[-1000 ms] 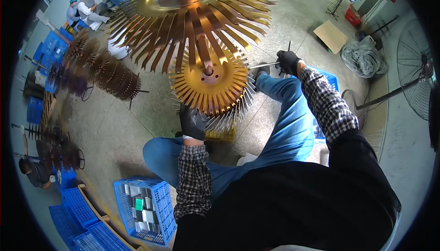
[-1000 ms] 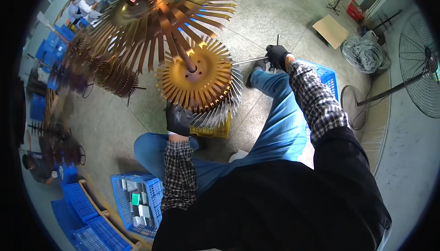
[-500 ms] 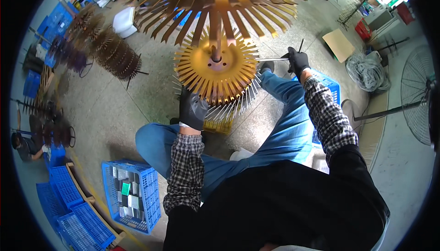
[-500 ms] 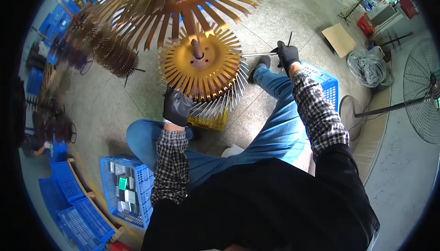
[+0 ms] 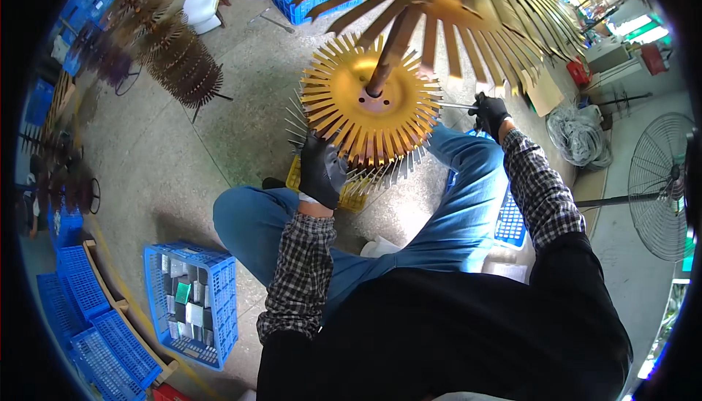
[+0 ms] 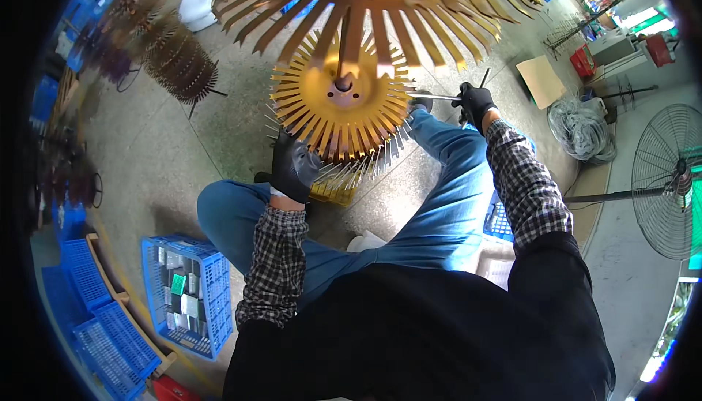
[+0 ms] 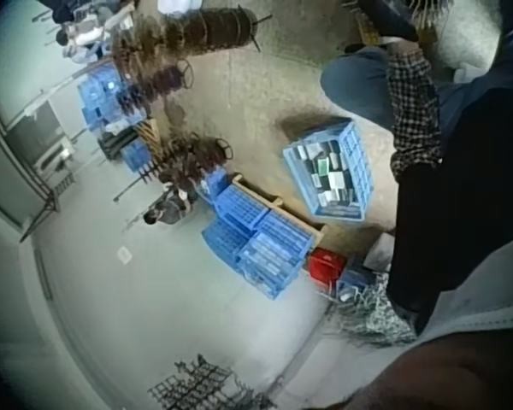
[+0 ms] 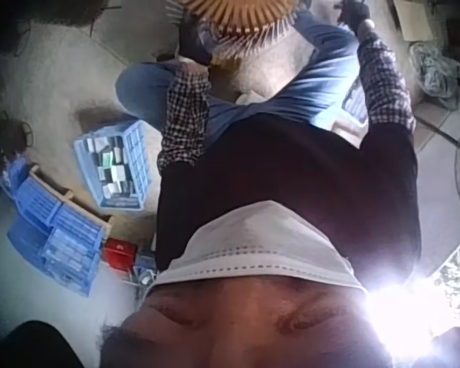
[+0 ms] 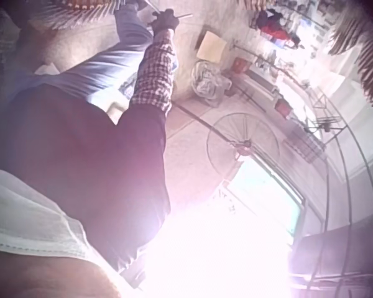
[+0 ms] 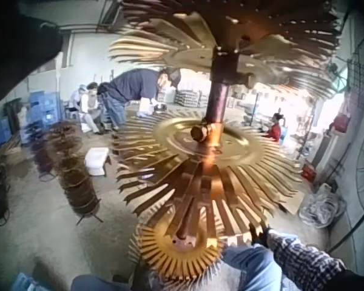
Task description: Assembling or aligning metal fins on a circular rotor assembly using an alignment tool.
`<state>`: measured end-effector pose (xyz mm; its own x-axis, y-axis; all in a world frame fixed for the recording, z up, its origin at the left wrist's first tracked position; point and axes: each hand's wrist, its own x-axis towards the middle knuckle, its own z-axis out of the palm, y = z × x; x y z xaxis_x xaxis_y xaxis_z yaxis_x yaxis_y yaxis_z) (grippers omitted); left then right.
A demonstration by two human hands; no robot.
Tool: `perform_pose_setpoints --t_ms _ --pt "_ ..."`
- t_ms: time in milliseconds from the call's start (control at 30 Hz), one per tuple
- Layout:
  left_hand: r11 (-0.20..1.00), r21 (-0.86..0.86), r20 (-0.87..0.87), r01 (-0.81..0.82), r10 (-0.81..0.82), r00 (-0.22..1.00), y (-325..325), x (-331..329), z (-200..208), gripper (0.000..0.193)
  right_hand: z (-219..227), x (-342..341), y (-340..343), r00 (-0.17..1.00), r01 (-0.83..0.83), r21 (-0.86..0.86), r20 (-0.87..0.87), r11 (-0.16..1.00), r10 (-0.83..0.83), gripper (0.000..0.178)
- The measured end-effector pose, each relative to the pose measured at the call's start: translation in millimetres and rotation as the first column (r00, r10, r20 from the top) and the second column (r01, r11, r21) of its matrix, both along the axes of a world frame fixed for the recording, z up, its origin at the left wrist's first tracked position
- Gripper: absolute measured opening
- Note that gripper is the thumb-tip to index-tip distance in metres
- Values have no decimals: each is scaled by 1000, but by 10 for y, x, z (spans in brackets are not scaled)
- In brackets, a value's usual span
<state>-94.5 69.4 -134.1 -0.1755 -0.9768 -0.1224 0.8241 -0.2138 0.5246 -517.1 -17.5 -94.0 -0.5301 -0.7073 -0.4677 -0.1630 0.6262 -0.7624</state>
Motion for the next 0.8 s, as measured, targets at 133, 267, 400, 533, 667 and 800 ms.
perform_pose_setpoints --t_ms 133,267,400,533,667,800 --pt "995 99 -14 -17 18 1000 23 50 -46 33 -94 -6 -39 992 -36 87 128 996 25 24" --pt "996 -45 223 -79 87 971 -5 -54 -205 31 -853 -1153 -135 935 155 64 313 986 -167 20" --pt "984 -159 338 -82 132 932 -111 -212 -313 30 -1068 -1968 -161 878 255 33 410 966 -246 17" --pt "994 99 110 -40 29 993 30 -12 -221 30 -757 -1297 -128 928 -226 170 336 959 159 15" --pt "993 92 299 -78 48 953 41 -112 -98 31 181 -159 -38 983 -83 368 182 926 16 18" --pt "991 68 190 -118 103 976 -32 -177 -217 34 63 -306 -57 986 -138 338 140 931 95 18"
